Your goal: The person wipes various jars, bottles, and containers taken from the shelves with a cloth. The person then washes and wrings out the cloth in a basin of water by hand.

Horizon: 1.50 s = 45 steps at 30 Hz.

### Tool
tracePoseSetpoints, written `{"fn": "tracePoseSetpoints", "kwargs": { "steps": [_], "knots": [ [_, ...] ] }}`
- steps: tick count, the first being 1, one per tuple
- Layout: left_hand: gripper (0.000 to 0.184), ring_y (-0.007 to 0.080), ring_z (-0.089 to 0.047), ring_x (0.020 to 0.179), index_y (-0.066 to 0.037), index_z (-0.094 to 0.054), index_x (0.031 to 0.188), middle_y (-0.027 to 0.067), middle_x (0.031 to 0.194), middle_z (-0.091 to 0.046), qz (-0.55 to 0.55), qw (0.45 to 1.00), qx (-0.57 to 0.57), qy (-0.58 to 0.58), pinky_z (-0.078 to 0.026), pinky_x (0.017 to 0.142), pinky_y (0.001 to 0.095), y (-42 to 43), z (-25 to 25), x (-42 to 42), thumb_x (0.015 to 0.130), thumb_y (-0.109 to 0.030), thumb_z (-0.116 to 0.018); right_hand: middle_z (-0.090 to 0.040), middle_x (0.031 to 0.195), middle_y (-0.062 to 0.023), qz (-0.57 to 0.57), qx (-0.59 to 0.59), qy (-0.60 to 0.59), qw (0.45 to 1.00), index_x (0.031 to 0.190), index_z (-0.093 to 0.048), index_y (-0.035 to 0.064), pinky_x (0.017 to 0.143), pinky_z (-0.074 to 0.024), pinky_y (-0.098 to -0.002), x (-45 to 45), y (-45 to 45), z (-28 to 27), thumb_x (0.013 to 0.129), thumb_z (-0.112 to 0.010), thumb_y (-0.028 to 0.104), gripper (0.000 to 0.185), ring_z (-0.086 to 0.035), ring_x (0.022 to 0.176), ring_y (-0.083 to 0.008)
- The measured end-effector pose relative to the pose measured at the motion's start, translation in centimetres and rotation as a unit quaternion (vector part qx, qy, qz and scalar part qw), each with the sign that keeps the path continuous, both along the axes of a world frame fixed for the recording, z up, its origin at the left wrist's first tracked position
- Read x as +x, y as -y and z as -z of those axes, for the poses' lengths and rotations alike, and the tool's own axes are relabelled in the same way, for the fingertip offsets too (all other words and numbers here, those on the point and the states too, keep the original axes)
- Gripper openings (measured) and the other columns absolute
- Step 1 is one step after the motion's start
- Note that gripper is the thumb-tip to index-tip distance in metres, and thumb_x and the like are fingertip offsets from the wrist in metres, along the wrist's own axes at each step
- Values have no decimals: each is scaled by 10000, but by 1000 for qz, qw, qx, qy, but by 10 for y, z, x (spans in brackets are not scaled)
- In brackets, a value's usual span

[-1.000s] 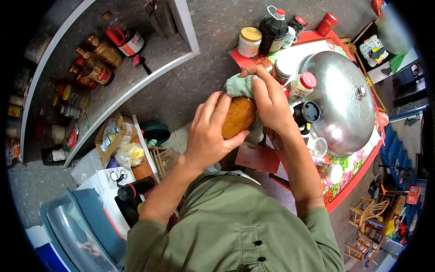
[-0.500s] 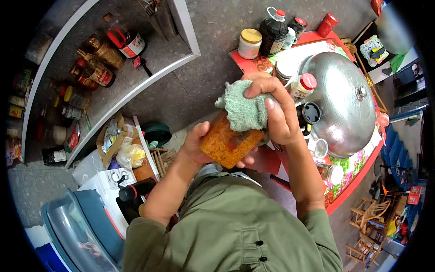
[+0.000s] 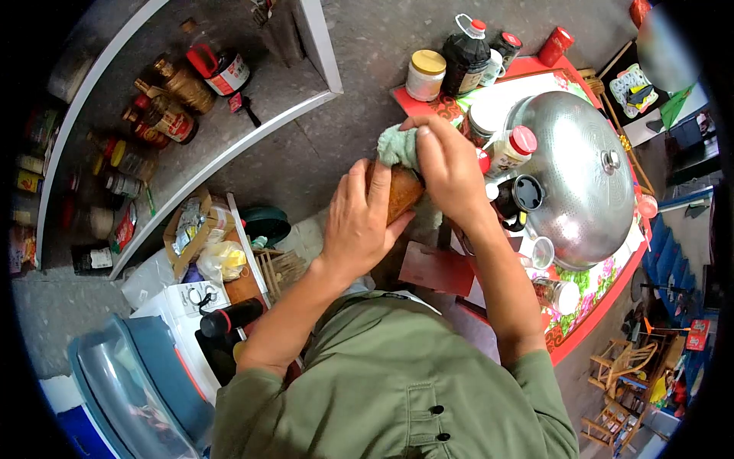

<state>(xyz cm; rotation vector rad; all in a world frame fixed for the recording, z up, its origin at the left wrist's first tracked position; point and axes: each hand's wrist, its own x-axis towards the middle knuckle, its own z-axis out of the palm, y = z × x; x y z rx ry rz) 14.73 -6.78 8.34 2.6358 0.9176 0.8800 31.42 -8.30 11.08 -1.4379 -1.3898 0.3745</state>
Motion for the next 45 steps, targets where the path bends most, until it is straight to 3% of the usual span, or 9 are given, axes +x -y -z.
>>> {"fn": "tracePoseSetpoints", "kwargs": {
  "steps": [2,4,12,15,18,23,26,37,45],
  "knots": [
    [875,411,-494,1043,18,-316,1368,238,1189,-437,5,999,-4,33,-426,893,458,-1,-1,0,680,-217,-803,-629,903,-151,7,41,-18,999,1037,-584,-13,797,-478,-339,25,-6,7,949,-403,194,289,-613,861,-222],
    [879,418,-481,1075,16,-327,1357,237,1201,-435,53,970,-143,191,-411,919,463,-1,-3,-1,661,-206,-815,-640,890,-126,-34,-3,-575,818,1058,-563,-25,803,-485,-349,30,-4,9,961,-378,199,306,-609,835,-239],
    [825,405,-477,1120,-4,-363,1332,216,1203,-446,45,979,-137,146,-408,944,431,3,-3,5,640,-129,-795,-589,1091,-130,-18,147,-12,989,1147,-566,-20,905,-422,-312,-1,24,20,907,-574,201,326,-542,1023,-166],
    [895,337,-465,1196,-9,-313,1391,185,1265,-444,74,954,-214,196,-387,994,403,6,-3,3,652,-134,-803,-633,1016,-124,33,-13,-204,978,1078,-597,-24,817,-465,-296,11,29,15,979,-462,224,300,-597,909,-156],
    [985,261,-387,1303,-2,-217,1443,156,1401,-377,201,859,-398,251,-304,1080,367,14,7,3,669,-113,-815,-649,995,-120,85,60,-608,787,1110,-590,6,715,-519,-289,18,12,21,1011,-359,323,404,-642,814,-197],
    [905,215,-389,1289,-2,-229,1441,113,1385,-394,243,775,-483,327,-312,1073,355,22,-2,6,727,-109,-775,-556,1251,-172,-333,129,-704,614,1241,-500,13,971,-458,-432,34,29,39,1000,-273,416,522,-568,1112,-310],
    [866,205,-427,1250,0,-222,1440,110,1357,-420,235,689,-584,357,-337,1056,359,17,-4,7,763,-121,-749,-509,1296,-117,-102,-20,-392,914,1324,-442,-4,1019,-379,-347,15,52,52,990,-417,333,476,-476,1195,-211],
    [897,280,-467,1204,33,-192,1431,193,1300,-443,125,915,-296,245,-383,1007,401,4,-12,16,754,-138,-755,-669,821,-124,50,112,-36,992,942,-659,-5,676,-500,-321,12,61,26,809,-615,-35,142,-651,726,-226],
    [939,413,-481,1100,12,-210,1445,260,1243,-425,-9,992,-26,121,-401,943,453,15,-24,25,699,-153,-757,-672,937,-128,51,96,-85,990,1024,-645,-9,774,-494,-323,-8,55,31,840,-626,33,190,-650,847,-231]
  ]
}}
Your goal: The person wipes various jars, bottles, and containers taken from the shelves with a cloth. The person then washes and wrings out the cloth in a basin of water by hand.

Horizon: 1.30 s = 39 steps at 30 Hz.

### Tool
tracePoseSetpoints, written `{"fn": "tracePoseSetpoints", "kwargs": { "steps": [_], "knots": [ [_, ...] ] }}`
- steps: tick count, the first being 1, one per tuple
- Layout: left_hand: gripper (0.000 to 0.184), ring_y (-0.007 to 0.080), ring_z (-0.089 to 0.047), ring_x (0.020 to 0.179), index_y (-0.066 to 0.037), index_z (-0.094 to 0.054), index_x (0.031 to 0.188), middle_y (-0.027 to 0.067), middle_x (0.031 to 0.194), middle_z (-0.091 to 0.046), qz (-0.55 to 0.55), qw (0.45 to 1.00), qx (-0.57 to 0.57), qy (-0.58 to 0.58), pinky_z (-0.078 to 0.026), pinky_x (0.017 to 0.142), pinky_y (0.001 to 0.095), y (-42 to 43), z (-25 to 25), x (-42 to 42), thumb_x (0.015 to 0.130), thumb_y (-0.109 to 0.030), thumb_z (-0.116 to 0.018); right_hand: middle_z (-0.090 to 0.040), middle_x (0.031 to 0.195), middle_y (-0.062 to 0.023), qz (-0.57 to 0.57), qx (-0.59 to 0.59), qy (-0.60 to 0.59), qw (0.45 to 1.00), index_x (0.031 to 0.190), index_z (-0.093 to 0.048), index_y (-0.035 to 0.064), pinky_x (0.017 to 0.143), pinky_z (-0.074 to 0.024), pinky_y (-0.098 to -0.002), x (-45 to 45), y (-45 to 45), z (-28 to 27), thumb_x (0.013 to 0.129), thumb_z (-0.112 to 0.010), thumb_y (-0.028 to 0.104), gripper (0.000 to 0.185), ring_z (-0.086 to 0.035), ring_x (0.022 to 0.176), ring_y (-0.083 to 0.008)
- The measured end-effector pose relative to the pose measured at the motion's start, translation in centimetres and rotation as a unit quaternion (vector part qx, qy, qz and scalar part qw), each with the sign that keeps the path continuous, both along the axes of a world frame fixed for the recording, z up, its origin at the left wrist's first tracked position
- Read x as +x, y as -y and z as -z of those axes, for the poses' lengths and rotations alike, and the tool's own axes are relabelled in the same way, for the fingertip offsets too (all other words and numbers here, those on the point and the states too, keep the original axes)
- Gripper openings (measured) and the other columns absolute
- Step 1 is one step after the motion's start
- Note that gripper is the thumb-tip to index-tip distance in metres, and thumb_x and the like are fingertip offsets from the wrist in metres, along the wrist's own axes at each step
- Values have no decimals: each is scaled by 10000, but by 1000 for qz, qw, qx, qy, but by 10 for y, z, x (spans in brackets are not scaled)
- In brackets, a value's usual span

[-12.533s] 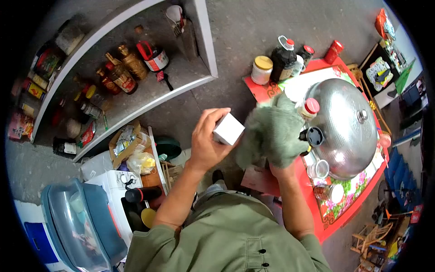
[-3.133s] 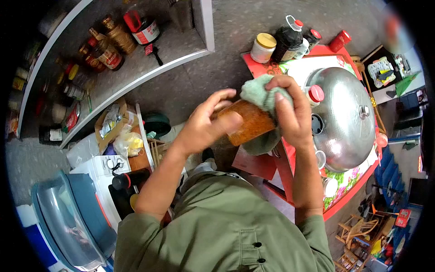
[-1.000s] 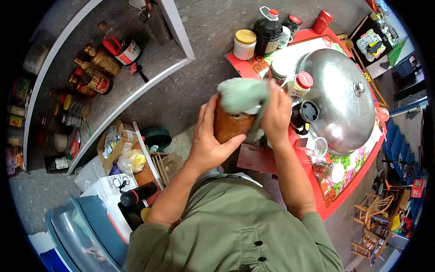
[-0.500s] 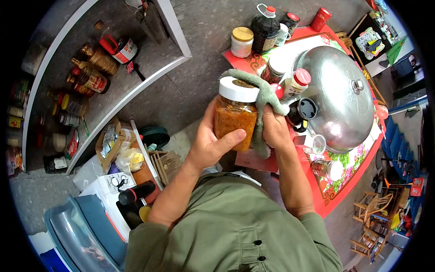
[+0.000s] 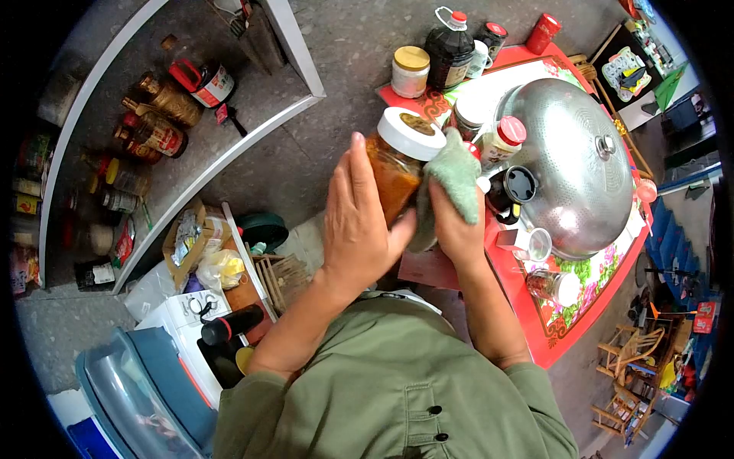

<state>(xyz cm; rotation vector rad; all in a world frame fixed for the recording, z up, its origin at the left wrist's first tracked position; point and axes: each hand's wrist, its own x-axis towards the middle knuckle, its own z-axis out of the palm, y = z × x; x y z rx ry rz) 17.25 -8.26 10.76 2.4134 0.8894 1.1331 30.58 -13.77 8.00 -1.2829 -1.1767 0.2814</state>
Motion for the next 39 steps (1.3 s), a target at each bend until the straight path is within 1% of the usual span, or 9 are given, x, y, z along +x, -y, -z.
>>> {"fn": "tracePoseSetpoints", "kwargs": {
  "steps": [3,5,7,13,18,23,27,33,39],
  "knots": [
    [811,376,-490,1107,-21,-333,1411,237,1247,-432,117,989,-78,50,-407,949,424,-2,-3,-8,718,-164,-729,-579,1209,-93,-70,-59,-447,890,1245,-512,-4,934,-447,-322,12,-7,23,967,-443,197,351,-574,1083,-206],
    [776,289,-478,1148,-31,-375,1384,178,1264,-439,166,969,-162,90,-390,983,377,-21,11,-18,715,-192,-731,-569,1243,-125,-132,-38,-539,831,1301,-464,23,963,-457,-385,5,-11,15,967,-396,307,443,-577,1113,-252],
    [852,244,-438,1204,-8,-297,1411,140,1297,-433,247,810,-434,308,-347,1033,364,-17,18,0,711,-200,-744,-588,1210,-132,-131,-66,-596,789,1257,-508,29,931,-473,-380,-9,-12,16,970,-372,322,431,-594,1074,-248],
    [880,240,-472,1195,48,-340,1365,142,1281,-488,247,812,-497,182,-357,1040,372,-14,30,-4,660,-240,-782,-568,1185,-92,-25,-91,-336,937,1282,-486,1,944,-423,-313,-9,1,22,1000,-366,313,437,-540,1089,-165],
    [866,335,-540,1139,36,-456,1280,222,1285,-512,164,957,-226,82,-394,1017,408,-9,66,6,562,-282,-822,-529,1285,-77,-58,-136,-601,786,1299,-499,45,1018,-371,-340,-14,18,51,992,-369,426,506,-492,1182,-182],
    [906,335,-570,1094,-12,-431,1307,186,1195,-559,264,926,-232,140,-454,938,436,17,91,27,548,-278,-847,-510,1335,-98,-173,-146,-722,654,1294,-505,58,1037,-390,-370,1,55,58,984,-385,385,467,-501,1206,-219],
    [949,359,-547,1120,-44,-369,1343,197,1241,-521,328,919,-202,83,-450,945,444,34,98,52,576,-293,-870,-534,1309,-106,-132,-117,-742,647,1262,-527,42,1038,-404,-385,20,88,82,978,-408,355,439,-523,1186,-236],
    [1017,357,-489,1201,-63,-311,1387,194,1306,-479,407,862,-301,-18,-401,1007,433,77,123,84,577,-282,-884,-591,1219,-105,5,-9,-762,648,1202,-555,26,1005,-433,-387,29,150,131,964,-472,336,400,-561,1127,-212],
    [984,239,-528,1181,-17,-404,1346,140,1256,-551,444,788,-406,-129,-408,1000,375,124,146,127,537,-265,-907,-646,992,-53,243,-145,-549,786,1055,-615,-5,786,-474,-281,56,228,165,951,-526,314,347,-592,883,-119]
  ]
}}
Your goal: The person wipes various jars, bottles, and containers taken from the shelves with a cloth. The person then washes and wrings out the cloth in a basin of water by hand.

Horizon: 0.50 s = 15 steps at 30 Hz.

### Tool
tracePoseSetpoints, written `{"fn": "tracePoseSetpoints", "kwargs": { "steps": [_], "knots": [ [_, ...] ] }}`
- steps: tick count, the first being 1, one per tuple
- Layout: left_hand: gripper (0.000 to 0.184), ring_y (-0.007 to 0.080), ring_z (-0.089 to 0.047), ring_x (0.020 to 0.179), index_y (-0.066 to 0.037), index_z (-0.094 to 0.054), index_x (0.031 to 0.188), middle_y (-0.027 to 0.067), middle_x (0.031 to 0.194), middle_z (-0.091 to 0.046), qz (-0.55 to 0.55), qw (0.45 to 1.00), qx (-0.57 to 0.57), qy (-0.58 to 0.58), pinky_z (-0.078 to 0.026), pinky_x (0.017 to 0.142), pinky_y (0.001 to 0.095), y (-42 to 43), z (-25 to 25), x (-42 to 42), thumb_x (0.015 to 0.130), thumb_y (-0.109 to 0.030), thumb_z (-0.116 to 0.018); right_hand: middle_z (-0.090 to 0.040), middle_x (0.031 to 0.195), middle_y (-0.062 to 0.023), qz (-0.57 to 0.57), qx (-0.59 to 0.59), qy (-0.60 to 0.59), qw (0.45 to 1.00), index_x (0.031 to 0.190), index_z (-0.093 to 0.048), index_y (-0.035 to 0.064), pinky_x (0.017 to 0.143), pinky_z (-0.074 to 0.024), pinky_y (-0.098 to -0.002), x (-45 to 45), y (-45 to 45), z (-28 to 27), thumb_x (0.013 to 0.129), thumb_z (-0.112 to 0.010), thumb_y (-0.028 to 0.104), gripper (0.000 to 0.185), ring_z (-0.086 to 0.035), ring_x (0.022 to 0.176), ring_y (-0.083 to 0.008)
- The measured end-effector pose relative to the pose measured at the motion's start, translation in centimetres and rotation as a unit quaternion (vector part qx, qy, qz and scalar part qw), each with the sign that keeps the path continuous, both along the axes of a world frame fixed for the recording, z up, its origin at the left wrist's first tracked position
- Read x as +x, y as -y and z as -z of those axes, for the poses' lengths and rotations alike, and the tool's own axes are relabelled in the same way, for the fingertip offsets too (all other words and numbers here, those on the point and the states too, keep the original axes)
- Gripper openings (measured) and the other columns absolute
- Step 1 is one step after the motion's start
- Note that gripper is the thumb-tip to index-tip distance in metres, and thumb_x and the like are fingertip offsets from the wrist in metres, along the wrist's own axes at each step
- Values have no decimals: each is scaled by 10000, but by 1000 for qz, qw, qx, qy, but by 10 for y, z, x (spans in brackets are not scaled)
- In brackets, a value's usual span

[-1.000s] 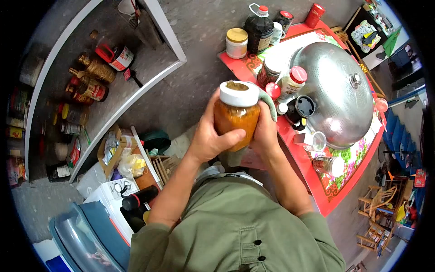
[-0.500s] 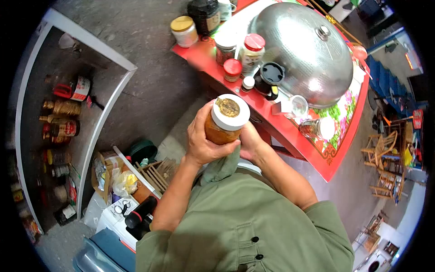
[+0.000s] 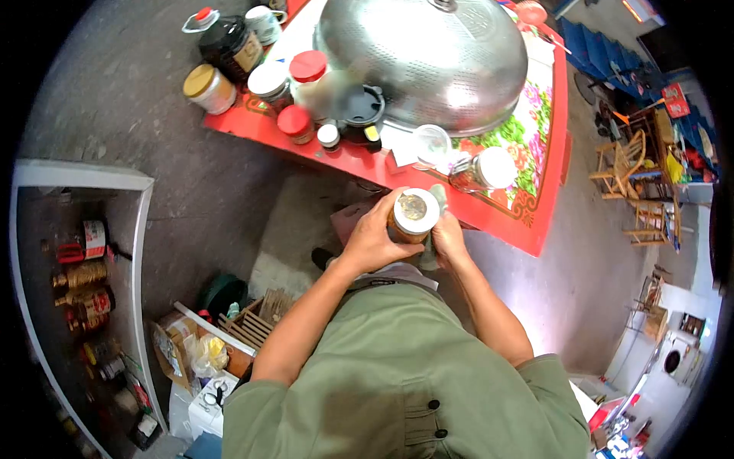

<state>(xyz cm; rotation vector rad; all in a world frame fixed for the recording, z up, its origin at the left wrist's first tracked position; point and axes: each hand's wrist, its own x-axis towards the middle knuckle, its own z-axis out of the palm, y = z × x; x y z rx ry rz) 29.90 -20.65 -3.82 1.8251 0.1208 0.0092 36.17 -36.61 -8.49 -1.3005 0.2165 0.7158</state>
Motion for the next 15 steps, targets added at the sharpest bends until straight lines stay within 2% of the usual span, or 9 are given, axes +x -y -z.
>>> {"fn": "tracePoseSetpoints", "kwargs": {
  "steps": [2,4,5,6,8,9,11,14,15],
  "knots": [
    [937,240,-551,1143,-14,-442,1307,135,1223,-572,-7,1000,-26,-5,-426,979,373,22,9,15,542,-290,-906,-644,855,-31,28,-59,46,997,933,-640,12,670,-479,-273,9,22,-10,952,-521,289,303,-586,753,-95],
    [936,242,-568,1110,-12,-446,1300,134,1206,-578,12,999,-7,41,-438,965,372,40,20,31,539,-301,-907,-636,801,-18,60,-122,89,987,910,-645,13,621,-474,-274,18,51,11,953,-520,282,300,-572,695,-84],
    [947,240,-568,1105,-8,-440,1307,135,1211,-573,23,999,0,48,-439,968,374,49,23,38,535,-289,-911,-634,810,-21,84,-131,81,985,918,-642,13,620,-477,-278,20,61,6,952,-525,278,291,-572,702,-87],
    [917,240,-563,1114,-3,-443,1298,140,1222,-562,33,997,-73,2,-432,981,368,58,27,44,548,-261,-904,-633,819,-24,105,-140,73,982,926,-640,14,618,-479,-283,20,70,1,950,-530,274,283,-572,709,-90],
    [898,241,-566,1113,-13,-443,1299,135,1225,-561,30,998,-49,32,-436,979,363,71,35,57,551,-230,-892,-622,866,-35,107,-176,140,968,1015,-613,19,612,-491,-294,18,94,5,943,-544,267,268,-580,744,-104],
    [886,261,-569,1122,-33,-427,1316,139,1220,-569,18,997,-15,80,-446,968,368,74,39,62,566,-198,-870,-613,891,-40,142,-145,101,974,1069,-588,24,622,-498,-297,14,104,4,945,-543,259,270,-586,767,-115],
    [890,272,-563,1136,-43,-416,1328,144,1222,-569,8,998,-7,56,-447,965,375,73,45,70,572,-188,-862,-601,948,-52,184,-63,30,980,1189,-528,46,686,-525,-313,9,126,10,956,-517,219,291,-608,828,-153],
    [877,298,-560,1146,-51,-383,1349,161,1216,-572,-14,998,32,51,-456,947,385,73,63,76,608,-169,-837,-613,978,-64,237,22,-3,971,1197,-532,57,747,-542,-328,-1,138,10,960,-495,188,273,-624,861,-179],
    [840,314,-572,1109,-68,-389,1331,161,1195,-575,-17,999,19,36,-469,915,395,76,70,77,618,-164,-823,-618,1052,-89,232,22,-12,972,1234,-518,59,833,-535,-359,-4,140,6,971,-459,200,305,-625,935,-205]
  ]
}}
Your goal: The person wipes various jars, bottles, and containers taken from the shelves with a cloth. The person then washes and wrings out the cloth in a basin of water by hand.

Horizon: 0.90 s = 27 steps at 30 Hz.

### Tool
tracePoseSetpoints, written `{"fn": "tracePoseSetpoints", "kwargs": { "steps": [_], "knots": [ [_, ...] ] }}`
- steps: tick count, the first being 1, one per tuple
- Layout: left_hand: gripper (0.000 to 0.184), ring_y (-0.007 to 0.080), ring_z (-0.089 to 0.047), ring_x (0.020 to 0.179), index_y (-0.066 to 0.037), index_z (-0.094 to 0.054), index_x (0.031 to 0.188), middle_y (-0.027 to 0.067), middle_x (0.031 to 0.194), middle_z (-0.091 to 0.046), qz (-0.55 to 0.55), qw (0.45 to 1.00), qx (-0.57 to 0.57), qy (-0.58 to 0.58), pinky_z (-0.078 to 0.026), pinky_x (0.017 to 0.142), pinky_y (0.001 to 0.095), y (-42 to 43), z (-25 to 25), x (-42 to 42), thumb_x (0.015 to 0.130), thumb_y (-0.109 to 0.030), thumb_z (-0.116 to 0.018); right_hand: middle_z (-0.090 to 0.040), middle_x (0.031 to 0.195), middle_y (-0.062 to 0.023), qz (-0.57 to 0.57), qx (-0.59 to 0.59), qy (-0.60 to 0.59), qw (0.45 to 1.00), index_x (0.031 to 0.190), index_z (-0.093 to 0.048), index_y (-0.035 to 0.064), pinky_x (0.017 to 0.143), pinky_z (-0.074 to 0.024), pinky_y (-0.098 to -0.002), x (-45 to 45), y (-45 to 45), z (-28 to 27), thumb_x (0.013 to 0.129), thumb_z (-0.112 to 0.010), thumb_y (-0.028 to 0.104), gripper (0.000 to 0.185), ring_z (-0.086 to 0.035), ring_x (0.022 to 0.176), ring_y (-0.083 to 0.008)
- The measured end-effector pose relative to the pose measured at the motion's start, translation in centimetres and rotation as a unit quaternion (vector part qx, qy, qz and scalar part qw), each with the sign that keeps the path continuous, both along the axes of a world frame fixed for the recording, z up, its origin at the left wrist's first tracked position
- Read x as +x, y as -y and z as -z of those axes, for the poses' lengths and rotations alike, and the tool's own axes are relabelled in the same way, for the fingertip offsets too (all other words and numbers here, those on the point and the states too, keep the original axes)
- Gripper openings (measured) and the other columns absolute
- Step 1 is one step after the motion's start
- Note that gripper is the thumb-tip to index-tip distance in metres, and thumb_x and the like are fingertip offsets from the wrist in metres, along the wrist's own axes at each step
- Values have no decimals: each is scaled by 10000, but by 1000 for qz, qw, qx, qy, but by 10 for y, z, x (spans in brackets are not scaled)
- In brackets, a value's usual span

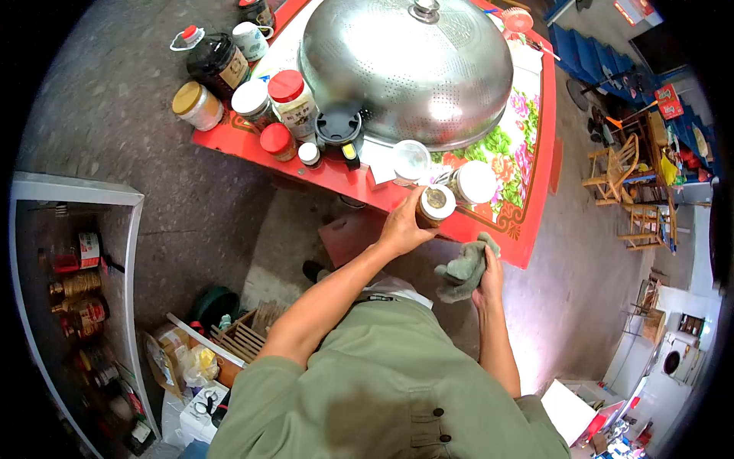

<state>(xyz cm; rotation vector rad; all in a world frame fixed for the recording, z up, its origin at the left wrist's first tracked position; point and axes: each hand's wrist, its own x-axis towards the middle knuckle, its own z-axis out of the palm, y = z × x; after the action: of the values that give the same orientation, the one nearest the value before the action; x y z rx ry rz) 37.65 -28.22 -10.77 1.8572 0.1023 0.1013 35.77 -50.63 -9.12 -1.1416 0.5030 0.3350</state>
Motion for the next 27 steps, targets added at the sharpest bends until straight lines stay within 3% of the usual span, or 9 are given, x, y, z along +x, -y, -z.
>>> {"fn": "tracePoseSetpoints", "kwargs": {
  "steps": [8,11,13,15,16,19,21,23,27],
  "knots": [
    [803,371,-586,1031,-56,-369,1296,181,1121,-583,-20,998,61,29,-480,835,448,9,25,22,637,-155,-816,-574,1227,-115,-131,165,31,977,1312,-469,41,962,-453,-429,-12,-16,-41,955,-372,325,466,-559,1121,-268],
    [699,396,-563,1033,-34,-390,1296,200,1137,-571,-73,991,112,14,-470,822,476,8,22,10,714,-177,-750,-539,1273,-130,-184,163,29,969,1347,-419,19,1007,-413,-427,-8,-39,-58,897,-469,393,588,-515,1184,-281],
    [594,381,-558,1067,-32,-425,1298,223,1145,-560,128,968,76,-201,-464,856,460,-24,2,-4,792,-222,-670,-485,1334,-136,-323,107,188,921,1376,-372,2,1065,-343,-413,-7,-68,-84,799,-633,391,743,-465,1245,-259],
    [507,322,-566,1097,-62,-487,1293,188,1186,-582,174,972,-9,-159,-455,898,426,-62,-11,-42,853,-286,-603,-458,1341,-129,-378,67,226,895,1411,-288,-7,1068,-329,-388,1,-97,-86,712,-750,205,864,-447,1247,-246],
    [471,292,-573,1095,-64,-506,1286,152,1202,-593,118,965,-190,-135,-451,913,412,-82,-28,-65,880,-290,-580,-462,1334,-123,-390,41,271,879,1420,-262,-7,1063,-336,-387,2,-125,-100,707,-756,135,879,-459,1233,-245],
    [385,230,-578,1083,-43,-559,1242,82,1217,-603,-30,710,-695,-107,-439,940,382,-128,-107,-132,959,-295,-490,-496,1283,-118,-434,50,280,855,1431,-230,-7,1048,-347,-374,7,-198,-123,782,-684,54,794,-481,1199,-225],
    [344,222,-577,1080,-8,-551,1222,99,1183,-608,-52,826,-556,83,-437,951,383,-148,-98,-159,967,-231,-490,-522,1263,-100,-480,59,301,822,1402,-301,-22,1012,-374,-348,8,-242,-128,842,-623,39,649,-503,1161,-207],
    [321,113,-567,1038,-14,-529,1230,59,1189,-594,-176,940,-285,71,-454,915,309,-162,-134,-174,957,-183,-526,-552,1227,-82,-524,113,266,801,1330,-413,-32,982,-396,-318,1,-284,-142,873,-594,48,497,-518,1134,-179],
    [283,110,-531,1034,-7,-496,1231,41,1148,-579,-340,833,-368,235,-410,923,267,-204,-163,-209,976,-119,-450,-639,1009,-44,-584,109,269,758,1124,-583,-15,813,-473,-288,-12,-352,-156,861,-547,53,274,-591,920,-137]
  ]
}}
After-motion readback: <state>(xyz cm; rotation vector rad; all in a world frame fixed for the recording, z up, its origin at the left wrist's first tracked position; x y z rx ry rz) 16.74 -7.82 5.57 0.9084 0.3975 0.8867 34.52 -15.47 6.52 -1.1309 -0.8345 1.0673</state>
